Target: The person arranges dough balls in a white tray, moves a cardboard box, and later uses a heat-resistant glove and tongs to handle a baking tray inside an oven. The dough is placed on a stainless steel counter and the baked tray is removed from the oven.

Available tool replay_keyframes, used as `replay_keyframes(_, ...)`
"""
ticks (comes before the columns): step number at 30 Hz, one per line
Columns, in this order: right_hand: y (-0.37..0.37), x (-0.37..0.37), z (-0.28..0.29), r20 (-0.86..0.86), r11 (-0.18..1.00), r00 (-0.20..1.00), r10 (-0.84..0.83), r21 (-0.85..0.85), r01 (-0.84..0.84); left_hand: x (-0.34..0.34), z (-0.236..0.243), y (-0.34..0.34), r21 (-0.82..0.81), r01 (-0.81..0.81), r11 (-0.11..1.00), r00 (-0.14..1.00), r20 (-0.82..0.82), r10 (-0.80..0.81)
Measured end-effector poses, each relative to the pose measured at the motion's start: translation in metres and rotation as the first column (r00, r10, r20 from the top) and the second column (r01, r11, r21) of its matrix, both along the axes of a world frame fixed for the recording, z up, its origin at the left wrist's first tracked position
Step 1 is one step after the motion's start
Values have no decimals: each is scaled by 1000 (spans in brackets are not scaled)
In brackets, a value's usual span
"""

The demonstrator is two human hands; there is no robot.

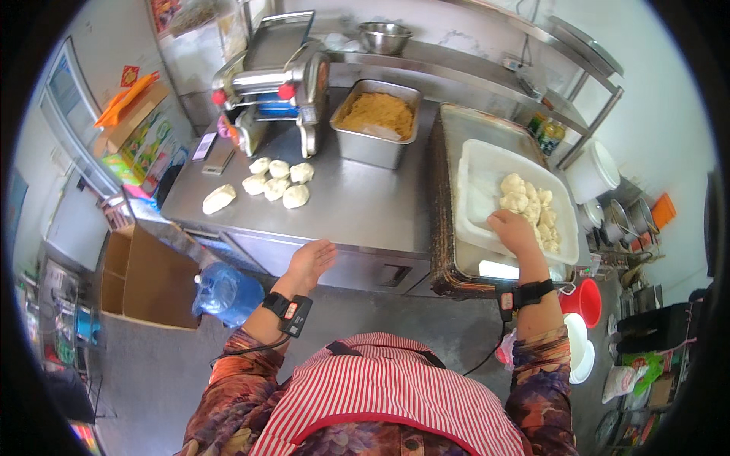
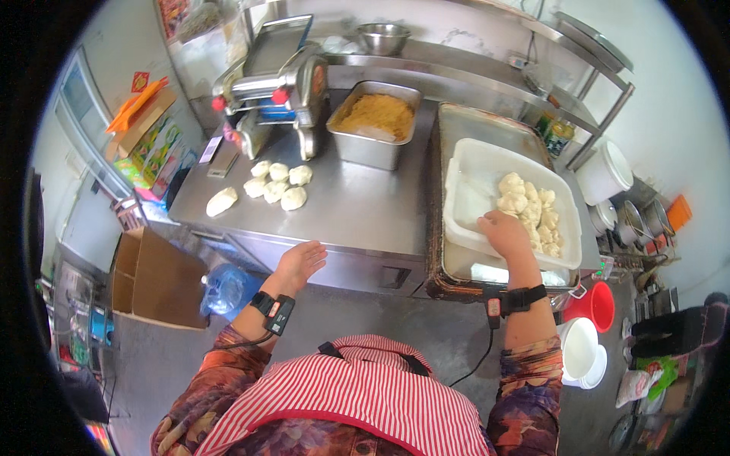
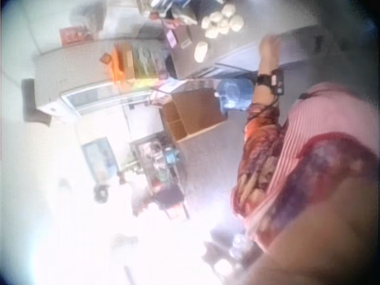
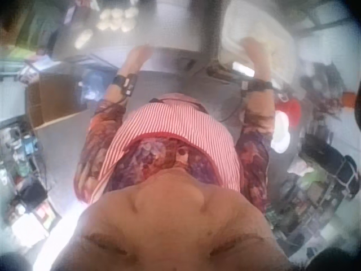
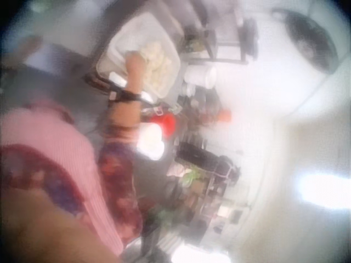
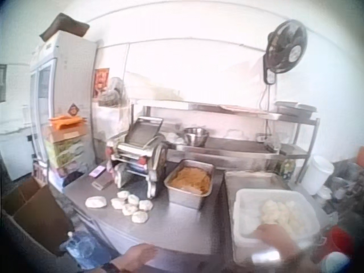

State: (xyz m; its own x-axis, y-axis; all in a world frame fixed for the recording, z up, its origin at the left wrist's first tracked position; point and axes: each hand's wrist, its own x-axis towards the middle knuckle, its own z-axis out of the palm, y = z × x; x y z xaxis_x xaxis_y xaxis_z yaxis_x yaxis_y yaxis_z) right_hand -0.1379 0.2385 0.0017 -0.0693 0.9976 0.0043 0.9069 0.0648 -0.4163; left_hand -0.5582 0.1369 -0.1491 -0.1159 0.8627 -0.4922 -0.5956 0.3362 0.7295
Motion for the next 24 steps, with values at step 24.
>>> replay_keyframes(24, -1, -58, 3, -220, 972, 972, 82, 231, -29, -198, -29, -9, 44, -152, 987, 984, -90, 155)
